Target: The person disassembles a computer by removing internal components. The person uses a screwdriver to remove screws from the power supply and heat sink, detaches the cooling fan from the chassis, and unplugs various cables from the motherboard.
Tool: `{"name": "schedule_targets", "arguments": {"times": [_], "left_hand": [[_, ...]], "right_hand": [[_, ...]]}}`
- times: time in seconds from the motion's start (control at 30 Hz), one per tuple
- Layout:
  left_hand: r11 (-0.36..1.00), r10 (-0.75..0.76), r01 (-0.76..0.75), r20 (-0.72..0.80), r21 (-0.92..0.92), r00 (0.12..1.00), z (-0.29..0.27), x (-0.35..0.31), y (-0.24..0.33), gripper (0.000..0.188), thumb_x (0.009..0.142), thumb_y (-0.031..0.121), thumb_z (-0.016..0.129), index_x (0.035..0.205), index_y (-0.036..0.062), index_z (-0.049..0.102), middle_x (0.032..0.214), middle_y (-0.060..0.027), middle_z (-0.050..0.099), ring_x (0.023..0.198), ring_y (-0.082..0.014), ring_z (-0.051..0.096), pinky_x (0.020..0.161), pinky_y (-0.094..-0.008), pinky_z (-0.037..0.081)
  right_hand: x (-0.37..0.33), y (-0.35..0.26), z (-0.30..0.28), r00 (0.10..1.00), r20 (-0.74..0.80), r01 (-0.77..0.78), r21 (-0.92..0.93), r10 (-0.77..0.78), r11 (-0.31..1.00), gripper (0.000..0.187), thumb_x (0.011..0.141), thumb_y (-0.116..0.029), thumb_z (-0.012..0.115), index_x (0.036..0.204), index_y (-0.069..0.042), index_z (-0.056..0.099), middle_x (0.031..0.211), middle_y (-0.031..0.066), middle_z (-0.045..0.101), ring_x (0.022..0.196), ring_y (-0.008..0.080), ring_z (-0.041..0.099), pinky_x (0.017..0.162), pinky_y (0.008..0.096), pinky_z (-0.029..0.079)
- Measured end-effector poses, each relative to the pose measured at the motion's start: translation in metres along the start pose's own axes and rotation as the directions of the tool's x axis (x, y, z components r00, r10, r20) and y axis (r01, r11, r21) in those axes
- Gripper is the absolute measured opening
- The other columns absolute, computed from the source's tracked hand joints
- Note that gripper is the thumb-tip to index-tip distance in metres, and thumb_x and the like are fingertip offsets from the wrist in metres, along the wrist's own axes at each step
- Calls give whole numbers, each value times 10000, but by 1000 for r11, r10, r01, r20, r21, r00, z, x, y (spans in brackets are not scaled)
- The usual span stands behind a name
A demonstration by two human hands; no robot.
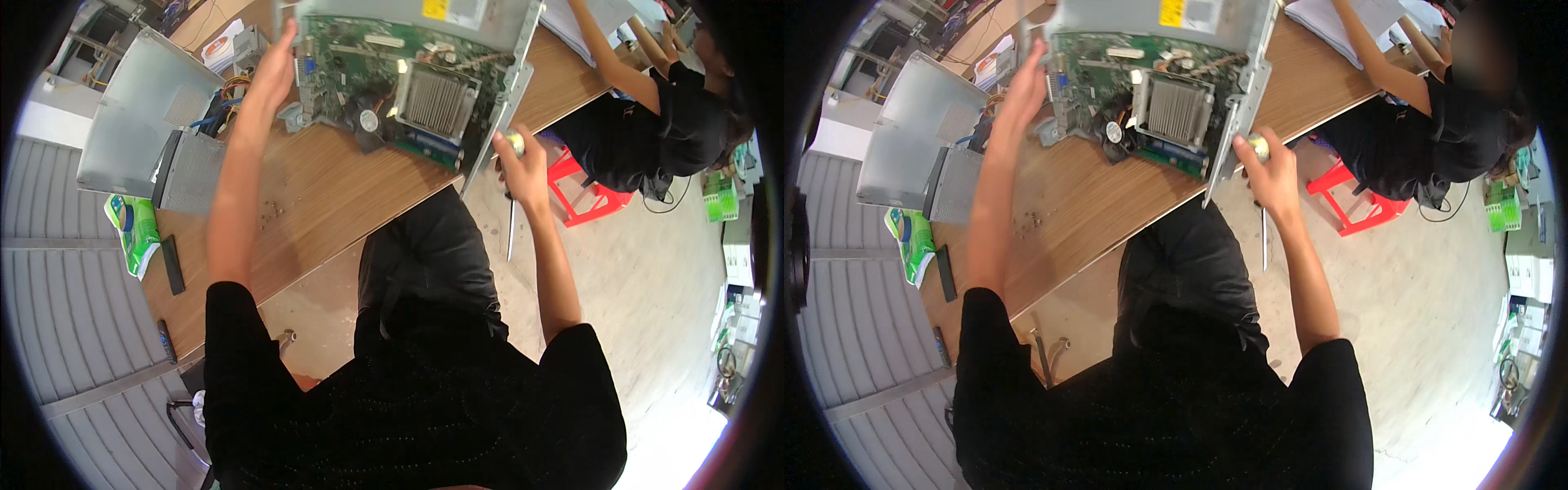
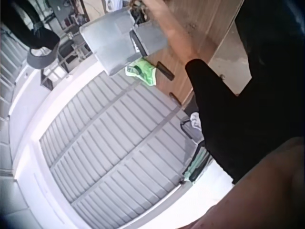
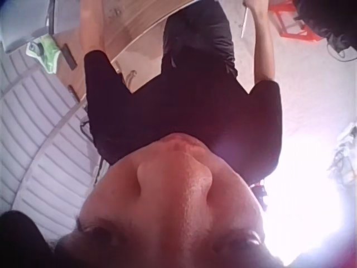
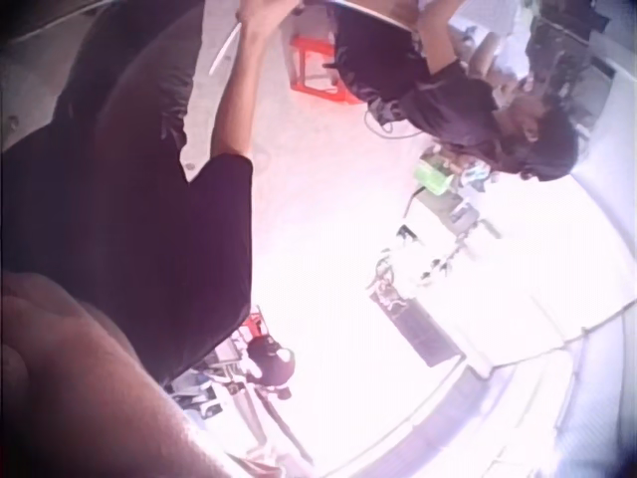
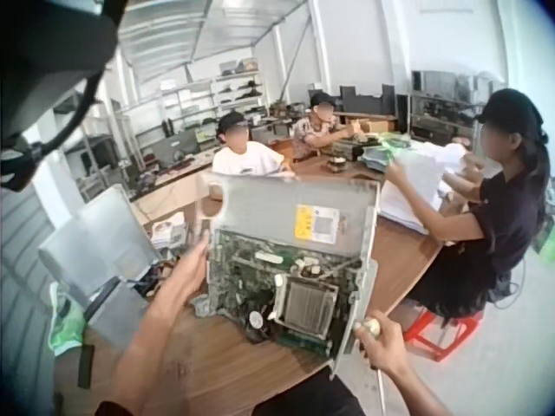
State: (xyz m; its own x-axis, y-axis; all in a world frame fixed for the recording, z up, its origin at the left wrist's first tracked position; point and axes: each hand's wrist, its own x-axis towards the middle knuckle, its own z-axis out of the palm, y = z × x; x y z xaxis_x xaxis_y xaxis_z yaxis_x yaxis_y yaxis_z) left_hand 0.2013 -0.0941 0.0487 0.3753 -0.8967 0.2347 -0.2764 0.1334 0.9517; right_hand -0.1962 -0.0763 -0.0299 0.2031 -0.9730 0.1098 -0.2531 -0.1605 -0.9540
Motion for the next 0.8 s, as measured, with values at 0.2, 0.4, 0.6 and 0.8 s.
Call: {"name": "schedule_targets", "arguments": {"times": [0.2,0.4,0.6,0.8], "left_hand": [[865,-483,500,189,-53,855,33,27,-46,725,994,577,475,1476,38,421,1524,-156,407,1375,-262,413,1123,-401,338],[845,-532,497,212,197,820,48,54,-93,636,989,591,484,1302,43,562,1273,-185,565,1131,-241,562,959,-388,482],[816,-448,326,168,477,878,54,63,-96,598,985,565,515,1221,41,680,1235,-172,609,1088,-250,577,938,-359,475],[807,-169,-75,351,585,921,59,50,-58,485,944,376,664,1299,49,617,1178,-127,666,1036,-233,616,912,-329,477]], "right_hand": [[-47,18,-4,963,72,-267,182,258,946,309,960,-297,639,916,8,631,634,35,585,486,102,572,410,268,448],[-72,20,-8,897,233,-417,165,375,894,261,954,-256,635,918,2,641,679,36,636,500,95,572,424,254,448],[-95,5,9,774,488,-508,98,403,856,215,933,-197,649,933,19,655,803,62,722,526,77,576,438,240,453],[-112,-3,27,596,706,-563,28,383,826,232,923,-169,675,1067,11,648,890,69,739,557,76,579,473,222,464]]}}
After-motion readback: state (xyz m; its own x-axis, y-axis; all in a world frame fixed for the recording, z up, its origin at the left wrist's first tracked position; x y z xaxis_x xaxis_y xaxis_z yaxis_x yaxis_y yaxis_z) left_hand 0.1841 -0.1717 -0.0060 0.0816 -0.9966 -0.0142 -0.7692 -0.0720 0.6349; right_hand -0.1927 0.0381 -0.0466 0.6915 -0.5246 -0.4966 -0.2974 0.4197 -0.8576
